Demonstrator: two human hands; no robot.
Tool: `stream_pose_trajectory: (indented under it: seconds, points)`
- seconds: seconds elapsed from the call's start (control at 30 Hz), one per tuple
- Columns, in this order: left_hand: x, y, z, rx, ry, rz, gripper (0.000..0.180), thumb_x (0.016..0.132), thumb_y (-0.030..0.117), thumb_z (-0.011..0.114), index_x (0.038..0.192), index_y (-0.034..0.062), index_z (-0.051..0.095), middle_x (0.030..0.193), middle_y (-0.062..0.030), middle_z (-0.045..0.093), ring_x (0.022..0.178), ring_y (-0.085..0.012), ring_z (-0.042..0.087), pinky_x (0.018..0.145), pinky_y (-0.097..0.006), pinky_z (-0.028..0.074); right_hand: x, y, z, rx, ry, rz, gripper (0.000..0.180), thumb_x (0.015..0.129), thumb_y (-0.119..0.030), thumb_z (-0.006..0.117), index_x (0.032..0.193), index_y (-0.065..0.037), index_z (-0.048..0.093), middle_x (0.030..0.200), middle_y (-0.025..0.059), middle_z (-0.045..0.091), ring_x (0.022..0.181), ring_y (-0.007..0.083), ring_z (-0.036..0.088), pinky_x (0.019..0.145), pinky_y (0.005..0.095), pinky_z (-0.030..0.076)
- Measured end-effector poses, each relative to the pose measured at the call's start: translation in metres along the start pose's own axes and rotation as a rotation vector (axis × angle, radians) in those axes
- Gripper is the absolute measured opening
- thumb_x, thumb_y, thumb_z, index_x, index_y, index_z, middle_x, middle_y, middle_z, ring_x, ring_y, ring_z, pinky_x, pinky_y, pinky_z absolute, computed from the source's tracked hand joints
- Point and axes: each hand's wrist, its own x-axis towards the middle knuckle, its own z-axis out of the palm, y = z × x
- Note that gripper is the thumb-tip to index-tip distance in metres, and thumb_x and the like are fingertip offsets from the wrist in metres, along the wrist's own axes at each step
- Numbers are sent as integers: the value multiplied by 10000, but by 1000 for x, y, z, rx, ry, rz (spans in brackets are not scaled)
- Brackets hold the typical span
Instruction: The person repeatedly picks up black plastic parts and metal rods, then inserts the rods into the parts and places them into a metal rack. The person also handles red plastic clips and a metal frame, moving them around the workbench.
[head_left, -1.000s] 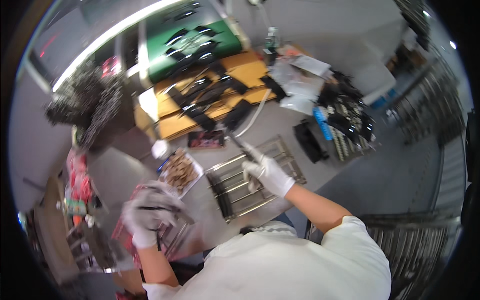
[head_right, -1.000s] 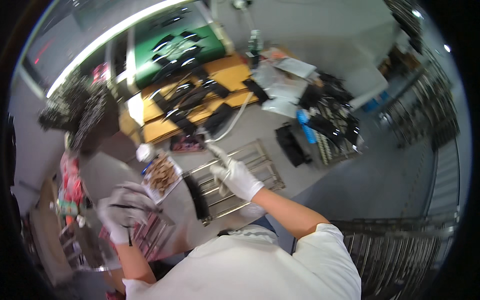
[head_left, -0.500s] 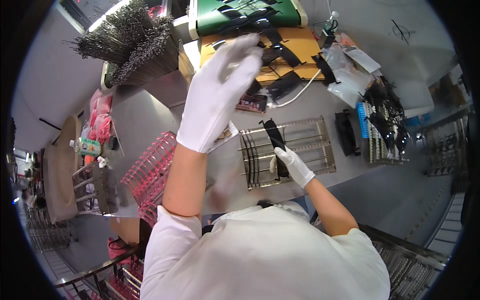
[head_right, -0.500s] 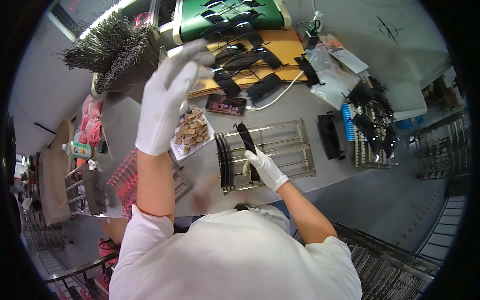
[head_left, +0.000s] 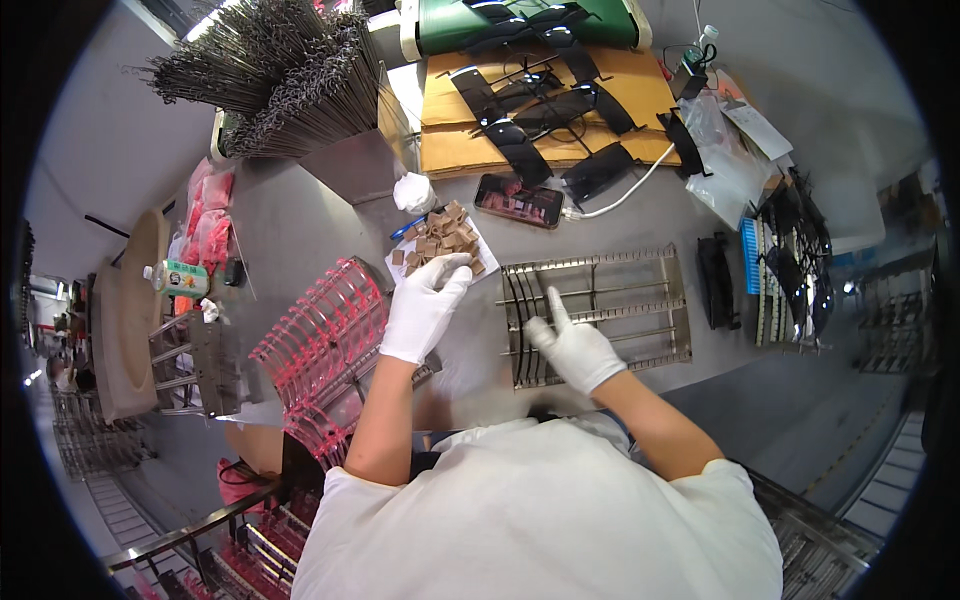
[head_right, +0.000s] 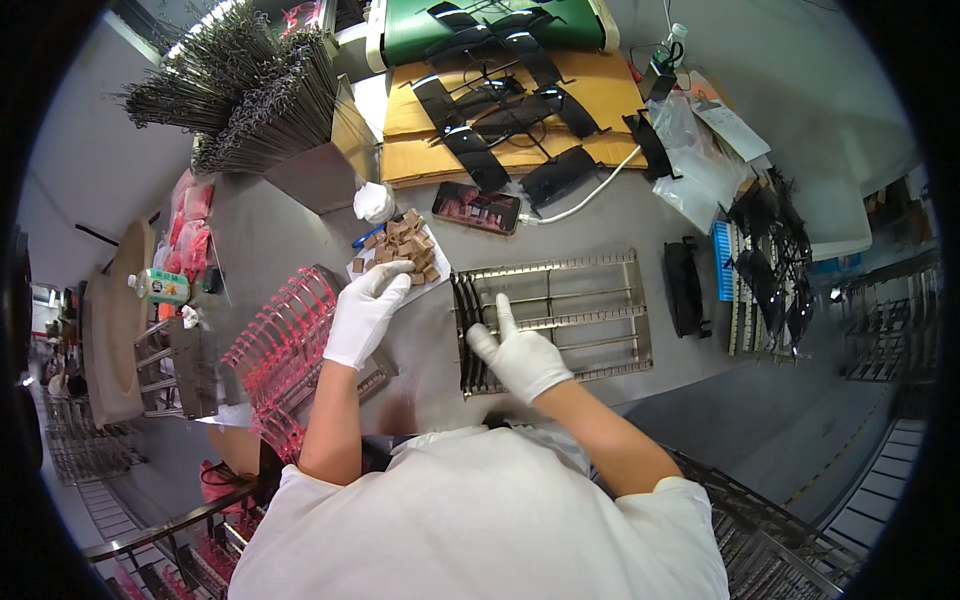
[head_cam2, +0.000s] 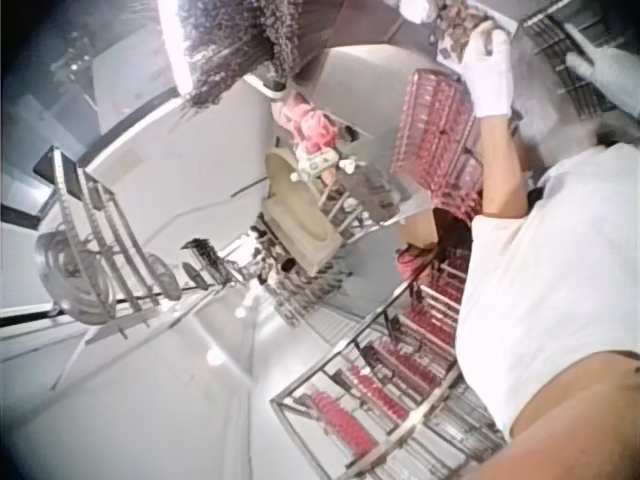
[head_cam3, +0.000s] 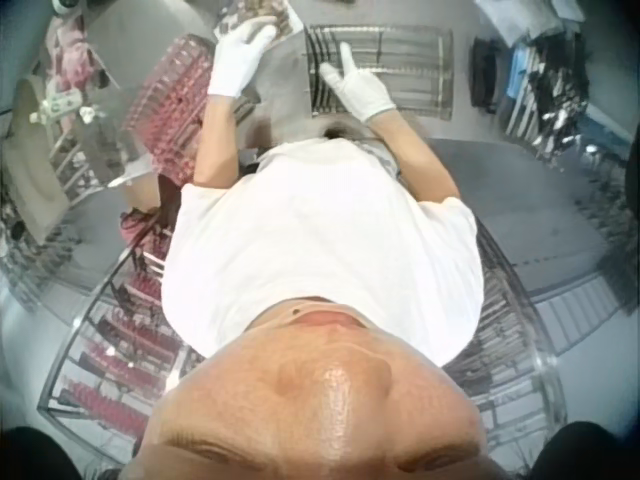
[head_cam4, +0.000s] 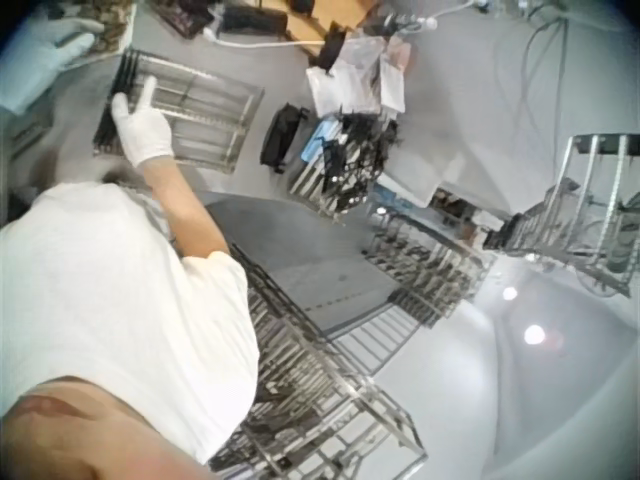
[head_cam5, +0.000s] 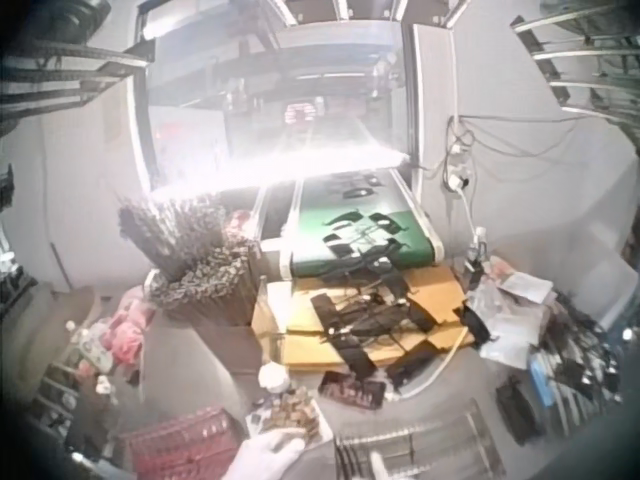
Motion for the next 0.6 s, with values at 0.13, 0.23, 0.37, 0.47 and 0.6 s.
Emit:
stream_pose_trajectory:
  seconds: [0.13,0.23,0.37,0.47,0.6]
  points:
    - [3,5,5,165,-17,6,262,1010,160,649,1200,-13,703,1086,-93,753,1031,-111,666,922,-276,517,4,-17,-34,-176,64,-54,972,979,-756,326,1622,-43,174,705,254,681,674,422,695,633,514,554]
    - [9,-29,5,93,18,45,296,974,213,683,1182,5,712,1053,-160,764,946,-205,735,862,-327,552,44,1,-80,-161,370,-257,695,1020,-557,493,1535,-96,420,798,207,706,751,414,695,690,500,556]
    - [46,-22,19,0,-58,85,321,975,231,670,1204,7,699,1084,-167,757,959,-209,736,869,-320,557,143,5,-144,-322,522,-385,460,975,-398,602,1345,-127,574,1067,183,669,1019,362,659,867,475,531]
    - [92,19,28,174,-163,60,405,988,266,651,1284,-10,660,1213,-139,729,1104,-193,689,966,-305,518,235,9,-177,-561,573,-440,449,955,-377,626,1341,-153,589,1132,141,649,1090,329,630,899,444,515]
    - [175,1,55,377,-24,104,522,923,346,688,1320,11,641,1289,-208,681,1224,-314,646,1030,-392,500,316,-11,-211,-760,356,-331,588,895,-462,680,1437,-272,554,1259,136,633,1184,332,598,984,493,470]
